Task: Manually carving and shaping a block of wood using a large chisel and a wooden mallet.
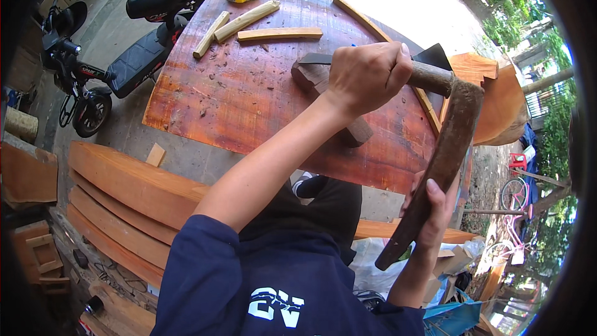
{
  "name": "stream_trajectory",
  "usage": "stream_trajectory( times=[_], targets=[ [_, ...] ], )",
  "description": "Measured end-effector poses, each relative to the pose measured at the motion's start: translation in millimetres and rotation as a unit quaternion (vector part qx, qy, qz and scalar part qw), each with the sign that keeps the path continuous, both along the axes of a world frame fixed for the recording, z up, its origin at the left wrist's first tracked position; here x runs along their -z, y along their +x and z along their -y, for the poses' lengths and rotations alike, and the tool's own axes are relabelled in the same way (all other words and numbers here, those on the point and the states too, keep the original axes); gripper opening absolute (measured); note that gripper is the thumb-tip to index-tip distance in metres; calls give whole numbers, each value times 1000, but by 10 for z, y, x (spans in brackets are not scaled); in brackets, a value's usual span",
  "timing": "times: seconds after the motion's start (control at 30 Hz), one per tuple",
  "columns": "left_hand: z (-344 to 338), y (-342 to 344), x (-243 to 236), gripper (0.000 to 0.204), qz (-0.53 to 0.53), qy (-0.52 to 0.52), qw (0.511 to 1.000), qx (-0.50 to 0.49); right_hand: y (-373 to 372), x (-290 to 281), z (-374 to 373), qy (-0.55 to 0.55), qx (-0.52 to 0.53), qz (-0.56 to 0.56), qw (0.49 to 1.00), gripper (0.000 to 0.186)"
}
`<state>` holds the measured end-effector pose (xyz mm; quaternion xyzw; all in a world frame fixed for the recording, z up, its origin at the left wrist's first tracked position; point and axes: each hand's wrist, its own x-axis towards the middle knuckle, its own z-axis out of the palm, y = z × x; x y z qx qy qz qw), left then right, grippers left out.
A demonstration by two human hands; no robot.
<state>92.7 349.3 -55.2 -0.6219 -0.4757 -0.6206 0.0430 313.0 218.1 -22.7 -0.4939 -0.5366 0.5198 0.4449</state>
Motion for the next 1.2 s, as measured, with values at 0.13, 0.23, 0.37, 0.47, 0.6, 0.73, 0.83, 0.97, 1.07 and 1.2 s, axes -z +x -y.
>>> stream_trajectory(
  times=[0.13,0.23,0.37,0.47,0.6,0.73,0.83,0.97,1.07,1.2],
  targets=[
    [40,-6,-14,43,0,-24,1000,-4,176,-198,-77,63,64,-117,989,46],
    [44,8,-35,42,15,-19,1000,6,225,-293,-182,119,26,-209,970,51],
    [10,4,-4,44,22,5,1000,-4,75,3,-143,18,-19,-110,994,44],
    [-18,-76,36,45,38,-7,999,-33,-90,-60,-84,29,-4,27,999,54],
    [39,-71,-38,46,51,-23,998,-26,99,-231,-161,58,50,-72,994,50],
    [33,-65,-51,45,50,-16,998,-20,32,-336,-279,160,-5,-245,956,49],
    [33,-125,-17,46,49,-39,998,-15,-86,-102,-243,36,-3,-14,999,54],
    [0,-152,3,47,46,-15,997,-52,-99,-293,-173,20,-18,34,999,43],
    [13,-144,-25,46,55,-17,997,-46,52,-350,-260,48,31,-112,992,49],
    [47,-122,-63,47,60,-40,997,-25,-52,-351,-430,148,28,-227,962,57]
  ],
)
